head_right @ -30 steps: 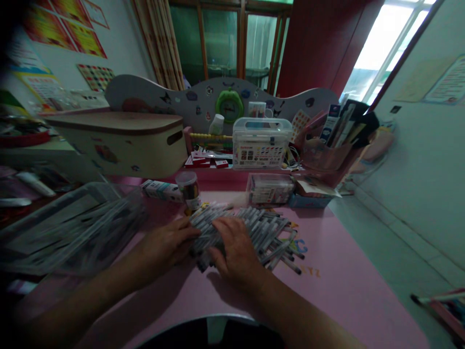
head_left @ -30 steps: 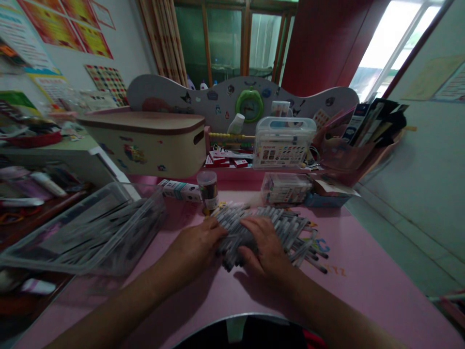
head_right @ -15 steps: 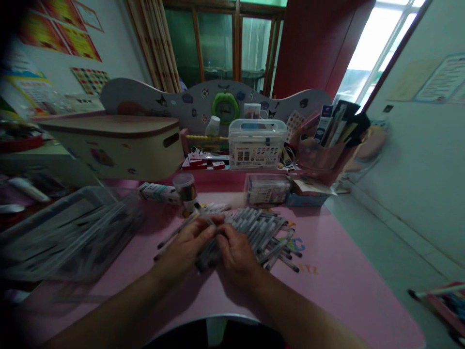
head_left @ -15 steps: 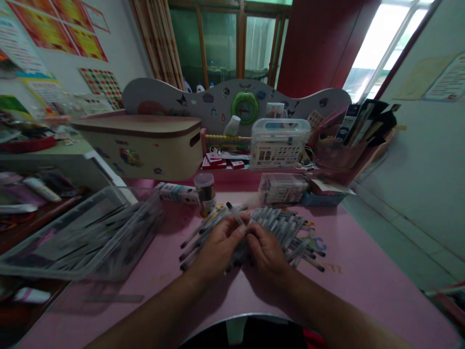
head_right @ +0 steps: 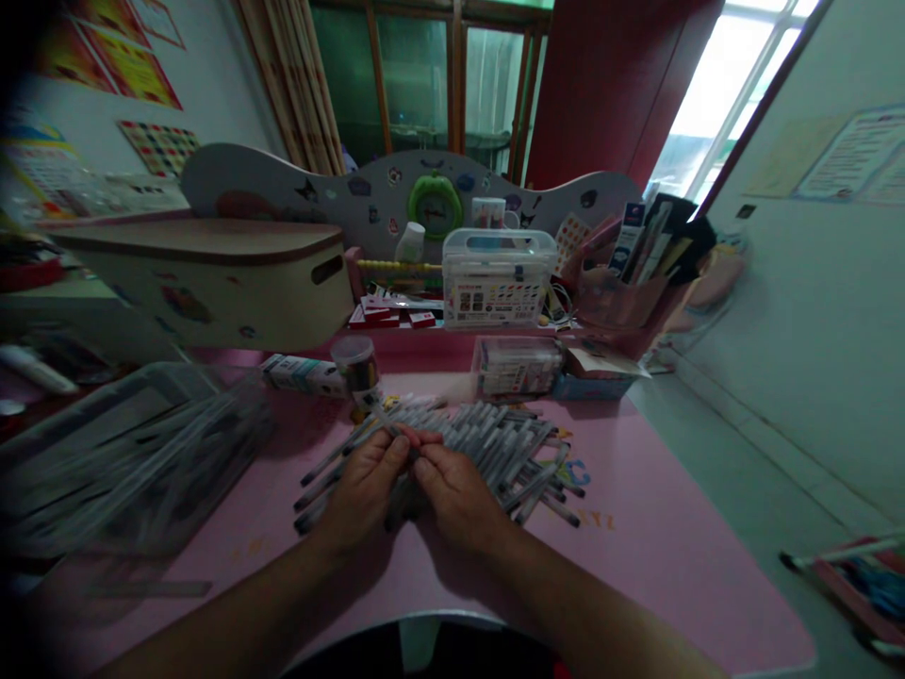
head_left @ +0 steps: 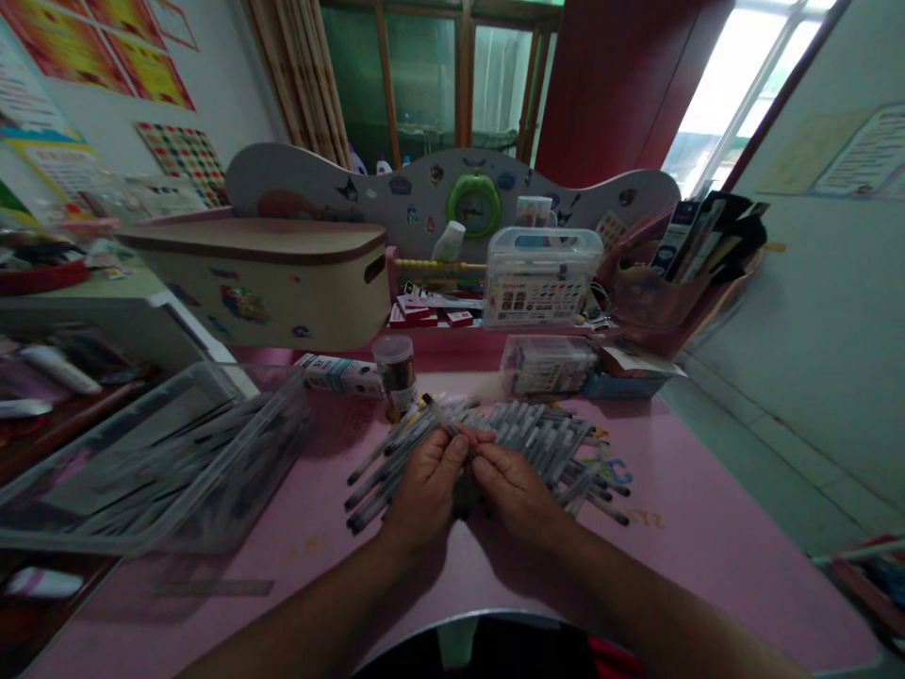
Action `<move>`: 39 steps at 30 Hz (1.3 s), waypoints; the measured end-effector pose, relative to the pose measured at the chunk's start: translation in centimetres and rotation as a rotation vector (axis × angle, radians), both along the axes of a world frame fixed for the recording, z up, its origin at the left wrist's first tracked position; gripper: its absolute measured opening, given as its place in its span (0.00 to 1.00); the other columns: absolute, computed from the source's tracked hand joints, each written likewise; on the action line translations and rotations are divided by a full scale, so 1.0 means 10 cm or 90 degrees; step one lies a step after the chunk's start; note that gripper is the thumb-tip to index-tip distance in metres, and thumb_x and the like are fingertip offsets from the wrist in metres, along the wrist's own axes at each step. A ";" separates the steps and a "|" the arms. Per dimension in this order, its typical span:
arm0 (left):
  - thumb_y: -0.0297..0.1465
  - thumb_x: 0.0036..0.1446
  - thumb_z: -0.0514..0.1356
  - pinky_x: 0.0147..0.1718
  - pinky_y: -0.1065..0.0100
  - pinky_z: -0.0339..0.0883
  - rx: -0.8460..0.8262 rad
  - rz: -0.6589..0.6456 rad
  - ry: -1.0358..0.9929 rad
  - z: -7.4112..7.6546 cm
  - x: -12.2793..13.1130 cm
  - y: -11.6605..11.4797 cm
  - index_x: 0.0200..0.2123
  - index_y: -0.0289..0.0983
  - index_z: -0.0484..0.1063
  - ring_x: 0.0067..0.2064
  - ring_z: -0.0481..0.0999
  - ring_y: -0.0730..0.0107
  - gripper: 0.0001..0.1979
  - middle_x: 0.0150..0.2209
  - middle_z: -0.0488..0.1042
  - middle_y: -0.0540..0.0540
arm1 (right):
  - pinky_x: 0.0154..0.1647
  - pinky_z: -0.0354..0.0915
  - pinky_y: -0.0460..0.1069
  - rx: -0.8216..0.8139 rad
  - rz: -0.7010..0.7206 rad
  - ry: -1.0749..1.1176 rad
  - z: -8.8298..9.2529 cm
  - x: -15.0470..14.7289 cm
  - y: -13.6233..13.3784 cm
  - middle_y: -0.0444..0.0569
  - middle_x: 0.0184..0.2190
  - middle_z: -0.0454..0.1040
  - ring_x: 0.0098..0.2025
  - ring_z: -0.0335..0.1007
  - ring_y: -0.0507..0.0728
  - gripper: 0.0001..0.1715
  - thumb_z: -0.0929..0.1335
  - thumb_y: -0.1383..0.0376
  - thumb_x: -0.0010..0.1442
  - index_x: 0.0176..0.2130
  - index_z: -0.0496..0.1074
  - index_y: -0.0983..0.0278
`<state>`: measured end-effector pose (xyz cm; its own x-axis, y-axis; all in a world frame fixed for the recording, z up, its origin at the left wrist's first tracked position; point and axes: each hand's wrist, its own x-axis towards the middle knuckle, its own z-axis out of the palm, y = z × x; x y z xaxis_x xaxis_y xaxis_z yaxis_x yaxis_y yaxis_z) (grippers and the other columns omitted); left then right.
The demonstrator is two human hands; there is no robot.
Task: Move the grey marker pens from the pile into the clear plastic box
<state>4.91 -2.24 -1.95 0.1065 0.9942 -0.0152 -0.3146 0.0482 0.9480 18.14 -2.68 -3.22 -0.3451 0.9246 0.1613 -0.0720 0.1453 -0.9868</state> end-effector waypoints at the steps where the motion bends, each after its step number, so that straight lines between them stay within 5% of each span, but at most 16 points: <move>1: 0.41 0.57 0.64 0.46 0.65 0.70 -0.004 -0.002 -0.009 -0.01 0.00 0.00 0.31 0.39 0.71 0.42 0.79 0.65 0.11 0.38 0.81 0.45 | 0.43 0.66 0.52 -0.007 -0.003 0.012 0.01 -0.01 0.00 0.49 0.36 0.76 0.39 0.70 0.57 0.24 0.65 0.48 0.66 0.41 0.78 0.64; 9: 0.38 0.60 0.62 0.44 0.65 0.71 -0.008 -0.003 -0.039 -0.08 0.02 -0.02 0.34 0.39 0.71 0.43 0.79 0.64 0.08 0.41 0.81 0.45 | 0.43 0.64 0.50 -0.006 -0.012 0.016 0.01 -0.01 0.01 0.48 0.35 0.74 0.38 0.68 0.55 0.23 0.66 0.48 0.65 0.36 0.78 0.64; 12: 0.39 0.60 0.62 0.47 0.65 0.70 0.034 -0.012 -0.007 -0.07 -0.03 -0.01 0.34 0.39 0.72 0.43 0.79 0.65 0.09 0.41 0.81 0.45 | 0.32 0.62 0.46 -0.107 0.036 0.114 -0.03 -0.02 0.03 0.45 0.26 0.69 0.29 0.63 0.52 0.25 0.70 0.45 0.61 0.32 0.75 0.65; 16: 0.39 0.61 0.62 0.50 0.65 0.70 0.066 -0.036 0.040 -0.05 -0.06 0.00 0.32 0.39 0.73 0.44 0.79 0.66 0.10 0.39 0.81 0.45 | 0.16 0.44 0.43 -0.283 0.111 0.178 -0.09 -0.02 0.03 0.36 0.15 0.56 0.16 0.46 0.46 0.30 0.72 0.41 0.54 0.25 0.68 0.65; 21: 0.41 0.59 0.63 0.35 0.69 0.72 -0.035 -0.059 -0.046 -0.05 -0.03 0.00 0.31 0.39 0.70 0.32 0.78 0.69 0.12 0.34 0.81 0.46 | 0.12 0.39 0.42 -0.359 0.101 0.196 -0.13 0.00 0.01 0.33 0.13 0.54 0.13 0.40 0.45 0.27 0.71 0.43 0.55 0.27 0.66 0.63; 24: 0.41 0.57 0.64 0.43 0.65 0.73 -0.008 -0.069 -0.014 -0.04 -0.05 0.00 0.31 0.38 0.72 0.36 0.79 0.67 0.12 0.35 0.81 0.44 | 0.11 0.38 0.41 -0.427 0.125 0.223 -0.14 0.00 0.00 0.31 0.12 0.51 0.13 0.36 0.45 0.22 0.72 0.49 0.53 0.26 0.65 0.62; 39: 0.40 0.55 0.66 0.39 0.65 0.74 -0.047 -0.035 -0.091 -0.05 -0.04 -0.02 0.34 0.39 0.71 0.39 0.81 0.64 0.11 0.36 0.82 0.46 | 0.11 0.38 0.40 -0.419 0.161 0.293 -0.03 -0.03 -0.01 0.30 0.13 0.54 0.12 0.35 0.44 0.27 0.76 0.48 0.51 0.30 0.61 0.60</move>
<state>4.55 -2.44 -2.49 0.1676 0.9835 -0.0682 -0.4414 0.1367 0.8868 17.83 -2.79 -3.49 -0.5859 0.7831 -0.2085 -0.4413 -0.5241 -0.7284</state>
